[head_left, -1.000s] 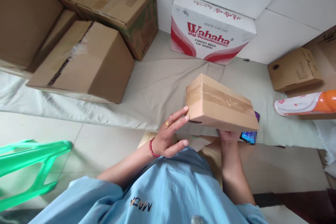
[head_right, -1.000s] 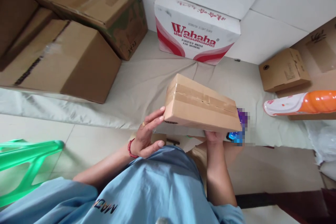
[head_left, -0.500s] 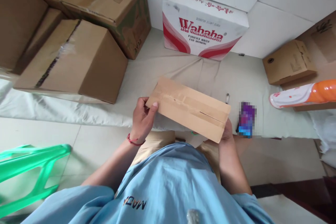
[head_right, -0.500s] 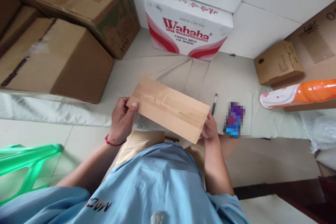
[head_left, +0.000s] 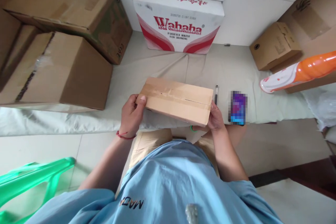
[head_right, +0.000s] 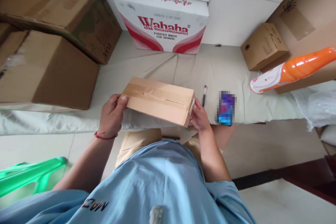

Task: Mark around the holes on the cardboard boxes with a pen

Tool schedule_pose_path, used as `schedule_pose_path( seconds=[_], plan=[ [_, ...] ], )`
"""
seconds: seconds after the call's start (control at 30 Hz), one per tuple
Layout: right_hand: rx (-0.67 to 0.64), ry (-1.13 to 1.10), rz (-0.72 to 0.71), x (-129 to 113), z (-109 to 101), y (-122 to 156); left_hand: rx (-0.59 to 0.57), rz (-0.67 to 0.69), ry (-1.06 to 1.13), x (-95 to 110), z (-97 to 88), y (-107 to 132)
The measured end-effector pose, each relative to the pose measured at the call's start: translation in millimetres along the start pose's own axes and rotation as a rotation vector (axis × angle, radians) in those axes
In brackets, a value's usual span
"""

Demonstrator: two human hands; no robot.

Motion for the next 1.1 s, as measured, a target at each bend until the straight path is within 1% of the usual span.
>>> schedule_pose_path(
  seconds=[0.1,0.23,0.3,0.4,0.5,0.6,0.67,0.7,0.77,0.83,0.97,1.03,1.1],
  plan=[
    [-0.054,-0.007,-0.004,-1,10,-3,0.018,0.052,0.125,4,1.9,2],
    [0.033,-0.012,-0.079,-6,6,-6,0.029,0.196,0.305,13,7.6,8],
    [0.057,-0.022,-0.105,-7,4,-6,0.043,0.245,0.339,13,10.5,13],
    [0.027,-0.035,-0.078,-5,3,-8,0.114,0.256,0.301,9,10.5,20],
    [0.002,-0.026,-0.027,-1,-1,-9,0.174,0.206,0.301,3,7.1,21],
    [-0.001,-0.001,0.001,2,-6,-11,0.179,0.127,0.452,-3,3.3,15],
    [-0.035,0.025,0.019,3,-2,-11,0.139,0.074,0.549,-5,2.5,8],
    [-0.068,0.051,0.031,3,2,-11,0.096,0.033,0.586,-5,3.7,4],
    [-0.155,0.140,0.054,5,13,-9,0.004,-0.078,0.643,-9,7.5,-2],
    [-0.223,0.222,0.061,6,24,-5,-0.042,-0.189,0.676,-15,8.9,-6],
    [-0.288,0.276,0.098,8,34,3,0.009,-0.294,0.693,-26,4.5,-12],
    [-0.297,0.284,0.111,8,34,6,0.026,-0.326,0.697,-29,5.4,-13],
    [-0.283,0.279,0.091,5,32,6,0.031,-0.333,0.734,-28,7.6,-13]
  ],
)
Point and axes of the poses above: each hand's wrist, its own y-axis away from the middle knuckle, its own z-axis out of the palm, x = y × z, the point moved 8 cm from there along -y, towards the middle knuckle, and after that the axes turned 3 degrees about -x, right-handed, at the moved point
